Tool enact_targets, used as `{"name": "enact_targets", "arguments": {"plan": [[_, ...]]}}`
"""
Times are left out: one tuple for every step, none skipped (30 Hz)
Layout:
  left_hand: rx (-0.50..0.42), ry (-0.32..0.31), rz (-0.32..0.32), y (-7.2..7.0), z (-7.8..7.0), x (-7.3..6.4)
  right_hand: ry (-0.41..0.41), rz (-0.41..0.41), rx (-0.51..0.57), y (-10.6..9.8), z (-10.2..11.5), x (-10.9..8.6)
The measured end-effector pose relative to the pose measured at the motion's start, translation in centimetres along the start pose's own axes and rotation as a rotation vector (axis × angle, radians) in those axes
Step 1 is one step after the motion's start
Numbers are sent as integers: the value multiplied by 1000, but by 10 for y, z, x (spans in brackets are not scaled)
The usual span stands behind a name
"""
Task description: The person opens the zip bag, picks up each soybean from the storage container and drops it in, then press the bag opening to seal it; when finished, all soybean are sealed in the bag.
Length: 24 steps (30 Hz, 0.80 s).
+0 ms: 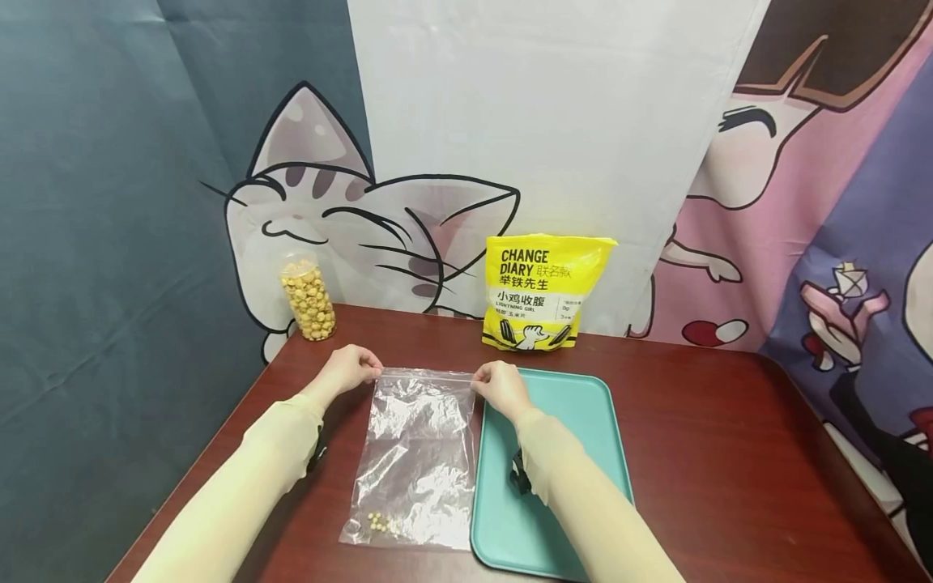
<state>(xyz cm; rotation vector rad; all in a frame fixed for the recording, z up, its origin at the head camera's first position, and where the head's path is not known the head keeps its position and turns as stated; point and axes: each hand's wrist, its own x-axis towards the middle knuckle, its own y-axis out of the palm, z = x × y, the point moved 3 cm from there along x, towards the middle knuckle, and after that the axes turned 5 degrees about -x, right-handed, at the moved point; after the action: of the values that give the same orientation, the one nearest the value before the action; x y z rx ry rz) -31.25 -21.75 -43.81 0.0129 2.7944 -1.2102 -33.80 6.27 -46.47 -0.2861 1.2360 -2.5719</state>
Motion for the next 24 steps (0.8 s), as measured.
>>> {"name": "enact_targets", "arguments": {"plan": [[17,0,-2,2,0,1,-7,-3,-15,0,0,0],[38,0,-4,3,0,2,-13,-5,-26,1,-1,1],[59,-5,-5,5,-1,3,-15,-6,-39,1,-2,1],[80,-7,-5,7,-1,4,-16,-4,-52,1,-3,1],[101,-8,-3,8,-2,5,-15,-3,-64,1,-3,1],[119,-12,1,10,-3,6,-14,-1,-77,2,-4,1],[128,-19,7,11,-4,7,-11,0,-93,2,-5,1],[131,-30,12,12,-5,8,-2,3,-103,2,-6,0],[129,-39,17,14,-5,9,8,7,-115,2,-8,0],[125,-49,19,15,-5,10,15,10,-123,2,-8,-1],[122,-55,17,16,-5,11,21,12,-127,2,-9,-1],[117,-62,16,17,-5,12,29,14,-131,3,-10,-1],[117,-67,14,18,-5,13,32,15,-136,3,-10,-2],[116,-71,13,19,-4,13,34,18,-143,4,-11,-2],[118,-75,13,20,-3,14,32,19,-155,5,-11,-3],[122,-82,14,22,-2,14,31,23,-163,6,-11,-3],[127,-86,15,23,-1,14,28,27,-174,7,-11,-4],[131,-94,21,25,1,14,25,32,-186,9,-11,-4],[139,-99,28,26,3,14,25,35,-198,11,-11,-5],[141,-107,34,27,4,14,27,36,-207,12,-11,-5],[148,-113,41,27,5,14,31,31,-210,13,-10,-5],[154,-118,51,27,6,13,34,22,-210,14,-9,-4],[159,-120,63,26,6,13,37,4,-211,13,-8,-4],[163,-121,79,24,6,13,43,-19,-208,12,-7,-4]]}}
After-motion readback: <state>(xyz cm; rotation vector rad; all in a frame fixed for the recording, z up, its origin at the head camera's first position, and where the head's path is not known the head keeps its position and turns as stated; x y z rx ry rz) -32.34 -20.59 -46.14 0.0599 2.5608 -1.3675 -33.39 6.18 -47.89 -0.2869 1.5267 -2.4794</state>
